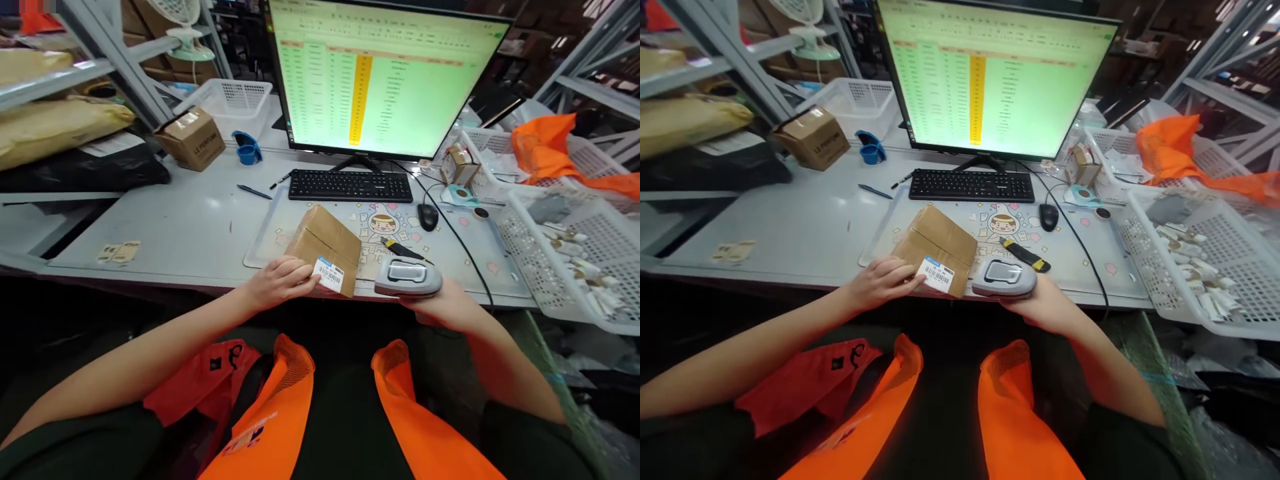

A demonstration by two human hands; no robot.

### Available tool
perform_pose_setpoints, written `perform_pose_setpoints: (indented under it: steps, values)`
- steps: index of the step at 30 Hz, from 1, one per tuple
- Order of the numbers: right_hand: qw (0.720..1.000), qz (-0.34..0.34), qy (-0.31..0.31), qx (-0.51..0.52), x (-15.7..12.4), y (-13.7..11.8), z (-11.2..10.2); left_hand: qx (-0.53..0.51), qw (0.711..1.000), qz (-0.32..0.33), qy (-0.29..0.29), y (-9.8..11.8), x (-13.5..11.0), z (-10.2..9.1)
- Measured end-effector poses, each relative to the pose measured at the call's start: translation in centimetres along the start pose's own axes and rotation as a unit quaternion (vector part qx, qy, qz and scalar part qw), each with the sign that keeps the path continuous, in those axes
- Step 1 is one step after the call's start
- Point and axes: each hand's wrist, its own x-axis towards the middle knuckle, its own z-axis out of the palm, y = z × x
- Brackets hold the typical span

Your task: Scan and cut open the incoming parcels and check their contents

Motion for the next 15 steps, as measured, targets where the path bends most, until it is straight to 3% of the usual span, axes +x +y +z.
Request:
perform_pose_setpoints:
  steps: [2, 4, 5, 7, 9, 11, 13, 15]
  values:
    - [0.999, -0.022, -0.015, -0.019, 0.7, -0.7, 0.0, 0.049, 0.997, 0.030, -0.044, 0.2, 0.3, 0.2]
    - [0.999, 0.006, -0.016, -0.031, 1.1, -0.2, -0.5, 0.160, 0.974, 0.132, -0.090, 0.1, 0.2, 0.1]
    - [0.999, 0.025, -0.003, -0.036, 1.3, 0.4, -1.1, 0.230, 0.946, 0.207, -0.096, 0.0, 0.0, -0.2]
    - [0.997, 0.054, 0.047, -0.037, 1.4, 2.5, -3.2, 0.362, 0.863, 0.348, -0.060, -0.5, -0.4, -0.7]
    - [0.990, 0.075, 0.123, -0.008, 1.7, 5.2, -6.1, 0.439, 0.798, 0.414, 0.006, -1.4, -0.9, -1.3]
    - [0.976, 0.108, 0.184, 0.041, 2.3, 8.0, -9.7, 0.459, 0.793, 0.396, 0.059, -2.6, -1.4, -1.9]
    - [0.963, 0.132, 0.224, 0.070, 2.9, 10.8, -13.2, 0.436, 0.826, 0.343, 0.096, -4.0, -2.0, -2.4]
    - [0.947, 0.148, 0.283, 0.019, 3.5, 13.0, -16.0, 0.387, 0.863, 0.296, 0.135, -5.4, -3.1, -2.9]
